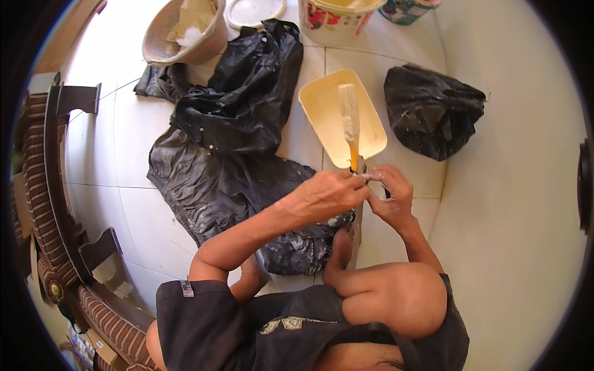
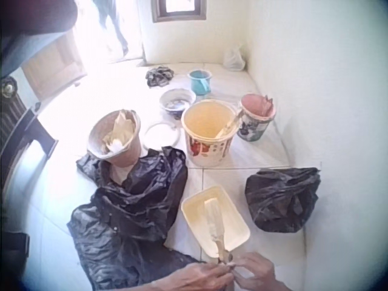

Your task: The person wraps a black plastic bag around the handle of a paintbrush and secures it by tying it.

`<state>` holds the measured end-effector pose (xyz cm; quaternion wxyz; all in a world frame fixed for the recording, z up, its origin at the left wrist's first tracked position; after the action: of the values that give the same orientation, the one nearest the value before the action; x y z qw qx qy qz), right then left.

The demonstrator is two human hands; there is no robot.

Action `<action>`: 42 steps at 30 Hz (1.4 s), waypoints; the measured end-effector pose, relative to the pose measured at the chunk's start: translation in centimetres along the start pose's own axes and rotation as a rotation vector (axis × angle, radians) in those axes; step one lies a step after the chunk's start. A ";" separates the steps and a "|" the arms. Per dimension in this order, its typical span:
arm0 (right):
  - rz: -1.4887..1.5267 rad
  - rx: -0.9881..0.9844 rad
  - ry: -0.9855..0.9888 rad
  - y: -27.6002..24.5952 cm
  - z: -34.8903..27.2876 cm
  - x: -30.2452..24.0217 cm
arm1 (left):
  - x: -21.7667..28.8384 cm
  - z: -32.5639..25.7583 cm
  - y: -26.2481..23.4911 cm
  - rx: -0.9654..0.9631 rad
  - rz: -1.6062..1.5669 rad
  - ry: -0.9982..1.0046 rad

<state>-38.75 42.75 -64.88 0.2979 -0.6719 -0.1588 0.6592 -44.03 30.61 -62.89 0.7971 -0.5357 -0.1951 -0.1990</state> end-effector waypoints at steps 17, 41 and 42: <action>0.059 -0.126 0.077 1.1 1.4 -0.5 | -1.2 -1.1 1.3 0.189 0.404 0.154; -0.140 -0.703 0.056 -1.5 6.5 -3.0 | 1.1 -2.1 1.0 0.452 0.615 0.405; -0.116 -0.694 0.051 -1.5 6.4 -2.8 | 1.1 -2.1 1.1 0.451 0.590 0.396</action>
<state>-44.94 43.46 -61.43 0.0925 -0.7391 -0.4039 0.5310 -42.34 28.93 -63.94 0.9393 -0.3322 0.0849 -0.0135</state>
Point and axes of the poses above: each hand's wrist, its own z-axis towards the middle knuckle, its own y-axis out of the palm, x = y × z, the point moved 6 cm from there along z, towards the middle knuckle, and after that the axes turned 12 degrees about y, right-handed, at the moved point
